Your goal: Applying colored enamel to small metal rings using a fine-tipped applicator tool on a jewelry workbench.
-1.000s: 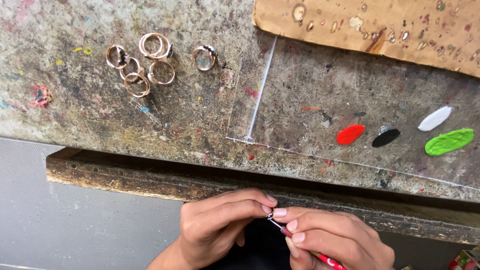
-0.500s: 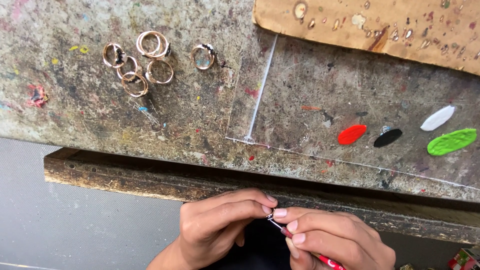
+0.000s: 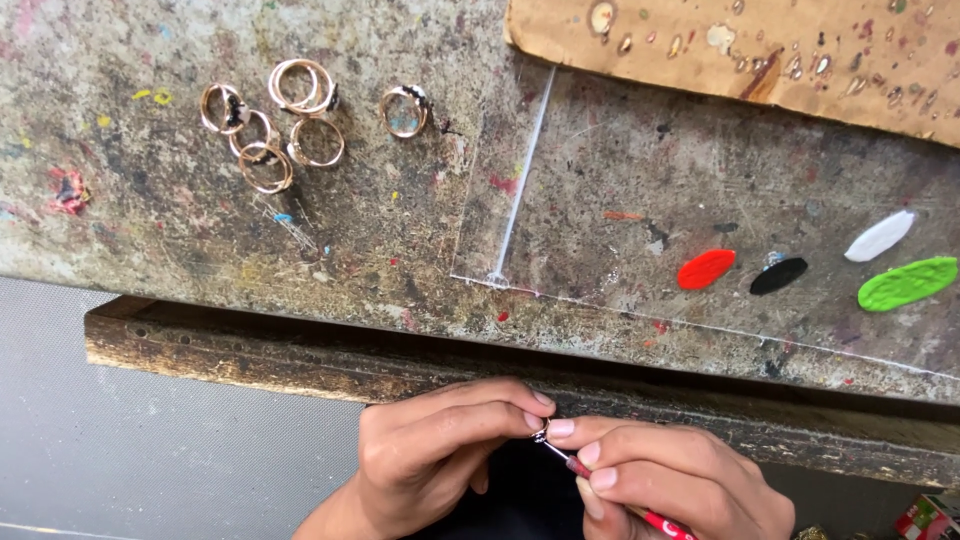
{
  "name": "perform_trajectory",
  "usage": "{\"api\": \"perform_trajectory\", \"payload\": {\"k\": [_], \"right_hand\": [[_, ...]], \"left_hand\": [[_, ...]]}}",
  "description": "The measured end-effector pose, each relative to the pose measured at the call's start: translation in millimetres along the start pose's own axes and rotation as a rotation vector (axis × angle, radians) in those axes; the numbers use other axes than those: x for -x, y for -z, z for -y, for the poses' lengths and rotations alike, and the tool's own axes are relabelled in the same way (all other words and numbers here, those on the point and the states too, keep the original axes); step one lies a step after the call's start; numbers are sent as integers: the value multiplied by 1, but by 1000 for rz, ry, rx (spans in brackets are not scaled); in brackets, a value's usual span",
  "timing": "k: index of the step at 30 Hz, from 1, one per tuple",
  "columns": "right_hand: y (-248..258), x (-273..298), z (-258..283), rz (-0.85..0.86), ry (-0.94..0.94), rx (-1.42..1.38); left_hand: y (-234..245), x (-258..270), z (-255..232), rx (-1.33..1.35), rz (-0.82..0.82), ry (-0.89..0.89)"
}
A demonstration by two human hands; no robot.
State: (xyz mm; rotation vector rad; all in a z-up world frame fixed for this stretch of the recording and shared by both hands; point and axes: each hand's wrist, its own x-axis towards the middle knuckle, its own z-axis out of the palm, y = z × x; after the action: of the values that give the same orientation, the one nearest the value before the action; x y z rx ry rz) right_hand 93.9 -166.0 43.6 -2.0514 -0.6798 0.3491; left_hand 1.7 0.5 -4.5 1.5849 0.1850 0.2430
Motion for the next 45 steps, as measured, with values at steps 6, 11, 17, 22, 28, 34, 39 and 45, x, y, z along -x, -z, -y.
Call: {"api": "perform_trajectory", "payload": {"k": [6,11,17,22,28,34,39,45], "right_hand": [[0,1,-4,9,28,-12],[-1,1,-4,5,21,-1],[1,2,-9,24,44,-36],[1,3,-9,28,43,-38],[3,4,-6,26,9,-50],[7,9,-9,29,-24,-180],[0,15,-24,-179,167,-221],[3,14,2,-234,70,-168]], "left_hand": [[1,0,0,-1,10,-1],[0,0,1,12,4,1],[1,0,2,10,8,-3],[0,1,3,14,5,-2],[0,1,2,8,4,7],[-1,0,-2,15,4,-1],[-3,4,-5,-10,-19,6],[-2,0,-19,20,-46,33]]}}
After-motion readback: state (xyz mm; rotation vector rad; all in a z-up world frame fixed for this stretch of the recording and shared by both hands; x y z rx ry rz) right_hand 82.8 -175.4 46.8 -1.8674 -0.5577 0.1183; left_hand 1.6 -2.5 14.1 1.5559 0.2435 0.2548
